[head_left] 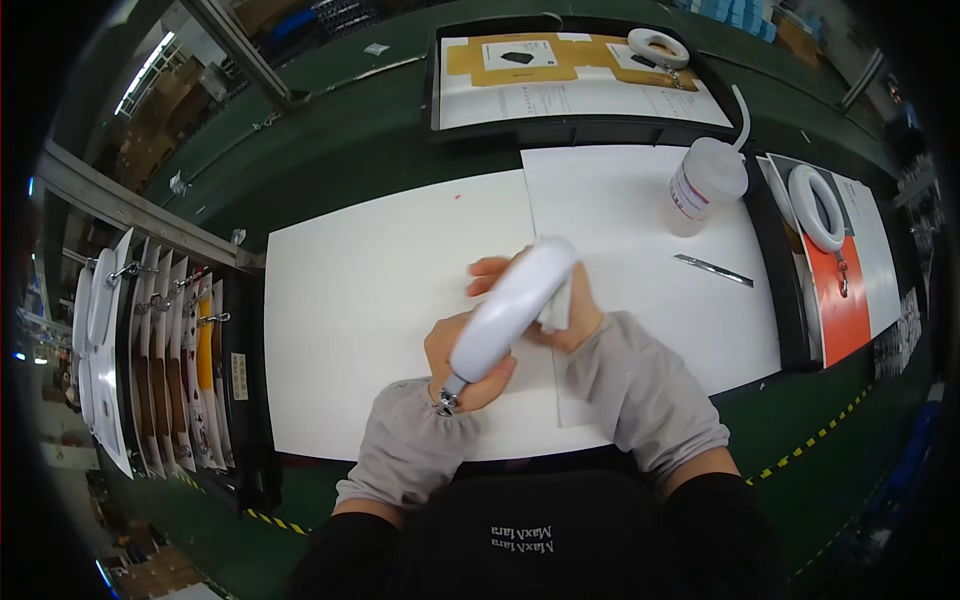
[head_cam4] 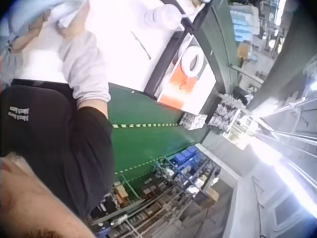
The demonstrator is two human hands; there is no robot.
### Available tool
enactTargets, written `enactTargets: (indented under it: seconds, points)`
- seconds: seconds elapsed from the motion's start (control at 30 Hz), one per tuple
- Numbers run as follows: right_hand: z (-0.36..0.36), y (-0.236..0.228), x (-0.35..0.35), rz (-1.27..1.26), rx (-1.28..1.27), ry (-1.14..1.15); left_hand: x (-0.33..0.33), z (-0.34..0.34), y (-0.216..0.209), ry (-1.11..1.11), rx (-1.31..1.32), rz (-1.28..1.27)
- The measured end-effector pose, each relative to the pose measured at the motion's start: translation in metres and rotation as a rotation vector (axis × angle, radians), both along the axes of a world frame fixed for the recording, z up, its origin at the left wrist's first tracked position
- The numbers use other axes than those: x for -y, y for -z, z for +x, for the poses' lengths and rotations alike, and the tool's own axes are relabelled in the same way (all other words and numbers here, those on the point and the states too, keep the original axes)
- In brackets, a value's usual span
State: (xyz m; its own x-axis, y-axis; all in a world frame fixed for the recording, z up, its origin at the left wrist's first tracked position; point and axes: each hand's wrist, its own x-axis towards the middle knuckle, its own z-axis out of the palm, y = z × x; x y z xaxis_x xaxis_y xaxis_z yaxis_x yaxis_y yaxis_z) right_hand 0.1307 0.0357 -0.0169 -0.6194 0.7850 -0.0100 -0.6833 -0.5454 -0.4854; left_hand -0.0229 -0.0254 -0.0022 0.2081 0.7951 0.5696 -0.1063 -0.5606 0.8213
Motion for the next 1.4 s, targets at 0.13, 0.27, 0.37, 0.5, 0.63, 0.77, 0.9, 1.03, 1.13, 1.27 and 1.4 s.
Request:
enactTargets:
  seconds: [0.13, 0.27, 0.37, 0.5, 0.63, 0.77, 0.9, 1.03, 1.13, 1.27, 1.4]
  points:
    - [-0.032, 0.003, 0.026, -0.260, -0.060, -0.092, -0.003, 0.012, 0.002, 0.023, 0.470, -0.230]
    - [-0.030, -0.020, 0.033, -0.401, -0.085, -0.012, -0.005, 0.016, -0.005, 0.027, 0.560, -0.338]
    - [-0.018, -0.005, 0.017, -0.242, -0.007, 0.216, -0.005, 0.014, -0.006, 0.111, 0.534, -0.408]
    - [0.004, -0.021, -0.002, -0.136, 0.288, 0.378, -0.001, 0.004, 0.001, 0.172, 0.553, -0.503]
    - [0.022, -0.030, -0.012, 0.298, 0.851, 0.499, -0.001, 0.011, -0.004, 0.156, 0.311, -0.428]
    - [0.015, -0.042, -0.007, 0.899, 1.111, 0.700, 0.002, 0.008, 0.002, 0.122, 0.083, -0.530]
    - [-0.012, -0.058, 0.016, 1.286, 1.263, 0.864, 0.003, -0.002, 0.010, 0.172, 0.027, -0.494]
    - [-0.039, -0.031, 0.033, 1.614, 1.362, 1.026, 0.002, 0.002, 0.013, 0.169, 0.297, -0.637]
    - [-0.041, -0.028, 0.031, 1.535, 1.400, 1.041, -0.003, 0.009, -0.001, 0.146, 0.844, -0.691]
    - [-0.042, -0.023, 0.033, 1.356, 1.413, 1.103, -0.012, 0.003, -0.005, 0.191, 1.070, -0.609]
    - [-0.036, -0.015, 0.021, 0.799, 1.029, 0.848, -0.014, -0.002, 0.001, 0.176, 1.112, -0.558]
